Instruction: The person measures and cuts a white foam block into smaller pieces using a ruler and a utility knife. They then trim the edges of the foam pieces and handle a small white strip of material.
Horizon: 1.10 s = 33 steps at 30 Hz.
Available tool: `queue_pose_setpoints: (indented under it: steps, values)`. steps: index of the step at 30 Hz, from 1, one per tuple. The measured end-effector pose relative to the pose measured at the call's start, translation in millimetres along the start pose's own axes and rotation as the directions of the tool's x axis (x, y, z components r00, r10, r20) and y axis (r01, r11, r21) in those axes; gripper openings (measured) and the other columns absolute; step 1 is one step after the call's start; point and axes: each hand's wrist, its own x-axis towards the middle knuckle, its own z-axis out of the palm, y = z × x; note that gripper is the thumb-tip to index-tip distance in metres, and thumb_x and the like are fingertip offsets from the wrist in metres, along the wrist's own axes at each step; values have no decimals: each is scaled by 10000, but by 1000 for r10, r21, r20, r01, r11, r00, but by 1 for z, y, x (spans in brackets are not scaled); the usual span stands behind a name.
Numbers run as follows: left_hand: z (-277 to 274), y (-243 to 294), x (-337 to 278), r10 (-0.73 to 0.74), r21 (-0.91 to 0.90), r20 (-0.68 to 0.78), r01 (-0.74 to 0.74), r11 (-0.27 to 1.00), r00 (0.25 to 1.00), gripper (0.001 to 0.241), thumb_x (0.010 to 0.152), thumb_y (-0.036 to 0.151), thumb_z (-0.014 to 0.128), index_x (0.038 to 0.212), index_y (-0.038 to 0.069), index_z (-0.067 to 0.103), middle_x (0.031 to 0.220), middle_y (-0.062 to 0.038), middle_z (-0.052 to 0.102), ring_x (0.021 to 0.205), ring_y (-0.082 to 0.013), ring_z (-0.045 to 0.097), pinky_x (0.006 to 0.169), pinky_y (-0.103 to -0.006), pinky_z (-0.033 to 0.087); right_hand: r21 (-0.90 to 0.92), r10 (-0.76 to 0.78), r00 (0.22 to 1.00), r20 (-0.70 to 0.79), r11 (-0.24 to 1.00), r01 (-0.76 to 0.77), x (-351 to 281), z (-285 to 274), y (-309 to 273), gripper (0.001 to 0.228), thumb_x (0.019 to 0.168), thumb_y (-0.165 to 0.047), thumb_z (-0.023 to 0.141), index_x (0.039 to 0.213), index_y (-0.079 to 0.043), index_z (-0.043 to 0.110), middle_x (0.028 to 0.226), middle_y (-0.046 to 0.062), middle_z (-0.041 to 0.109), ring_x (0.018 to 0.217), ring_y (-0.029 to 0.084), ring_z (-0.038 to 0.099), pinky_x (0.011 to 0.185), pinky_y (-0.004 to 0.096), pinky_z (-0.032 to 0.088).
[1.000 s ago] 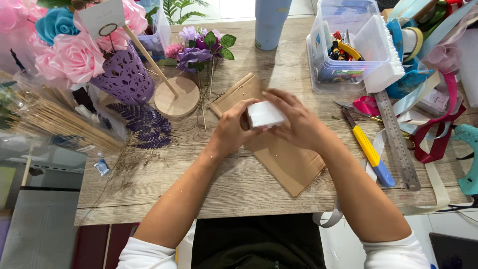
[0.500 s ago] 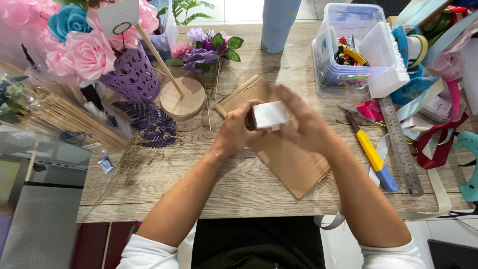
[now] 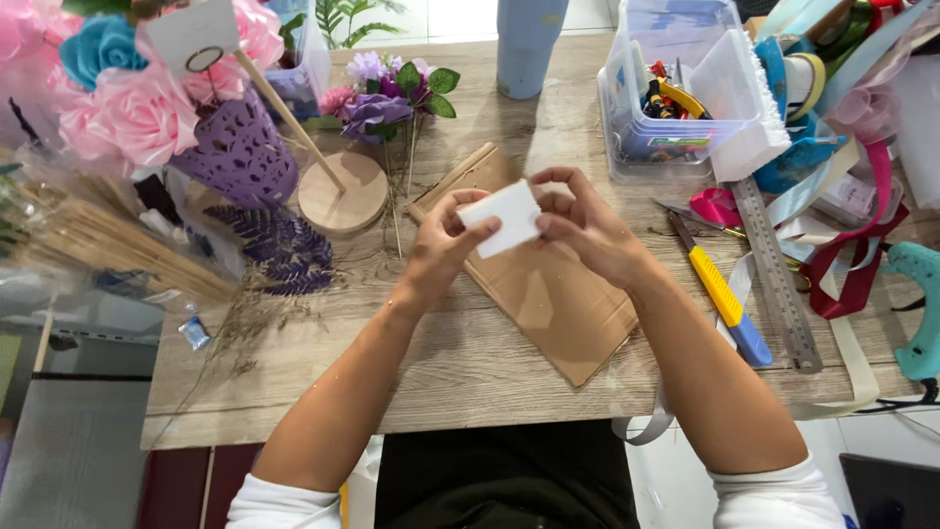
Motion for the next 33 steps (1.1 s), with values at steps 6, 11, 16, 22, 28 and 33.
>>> queue_pose_setpoints:
  steps: [6,11,16,22,28,33]
  values:
    - [-4,6,1,-54,-172,18,56,984,998,683,890,287,932,1419,112,536,927,-93,770,823,-113,745,722,-212,598,-252,-207,974,91,942,224,-13,12,-28,1111,820,-326,975,1712,-131,341,1724,164,392,1557,331,431,1170,498,492]
    - [0,15,-6,-51,-121,15,53,991,999,703,876,225,946,1420,112,515,879,-81,775,783,-81,730,687,-172,558,-282,-246,964,103,922,265,-11,22,-16,1017,792,-111,992,1664,-131,469,1668,101,499,1499,277,526,1091,434,568]
    - [9,18,-11,26,-92,36,-22,996,999,806,832,144,988,1452,135,474,986,-129,785,843,-125,750,783,-223,639,-41,-91,996,-5,995,91,-7,17,-17,940,938,-123,854,1715,-158,325,1390,85,620,1248,173,664,1032,368,612]
    - [14,5,-6,113,253,173,-155,955,978,819,852,449,950,1509,73,637,1369,-237,735,1316,-376,711,1097,-518,586,-188,-39,999,-36,982,32,-12,-8,-13,1028,840,-153,981,1644,-161,340,1133,65,659,1047,152,667,864,274,558]
    - [29,11,-12,-31,316,260,-55,947,965,822,768,259,1012,1489,60,670,1317,-249,760,1238,-412,748,1092,-548,589,-208,11,996,93,978,8,-24,-33,-30,879,847,-193,984,1561,-105,479,1179,50,713,1074,103,699,933,240,605]
    - [37,10,-17,118,352,98,-145,925,988,913,718,218,1048,1469,-23,588,1320,-263,739,1305,-421,713,1149,-548,533,-318,-251,812,-528,944,86,-40,-128,-47,220,1068,-143,701,1276,-91,750,999,88,769,843,171,735,731,283,639]
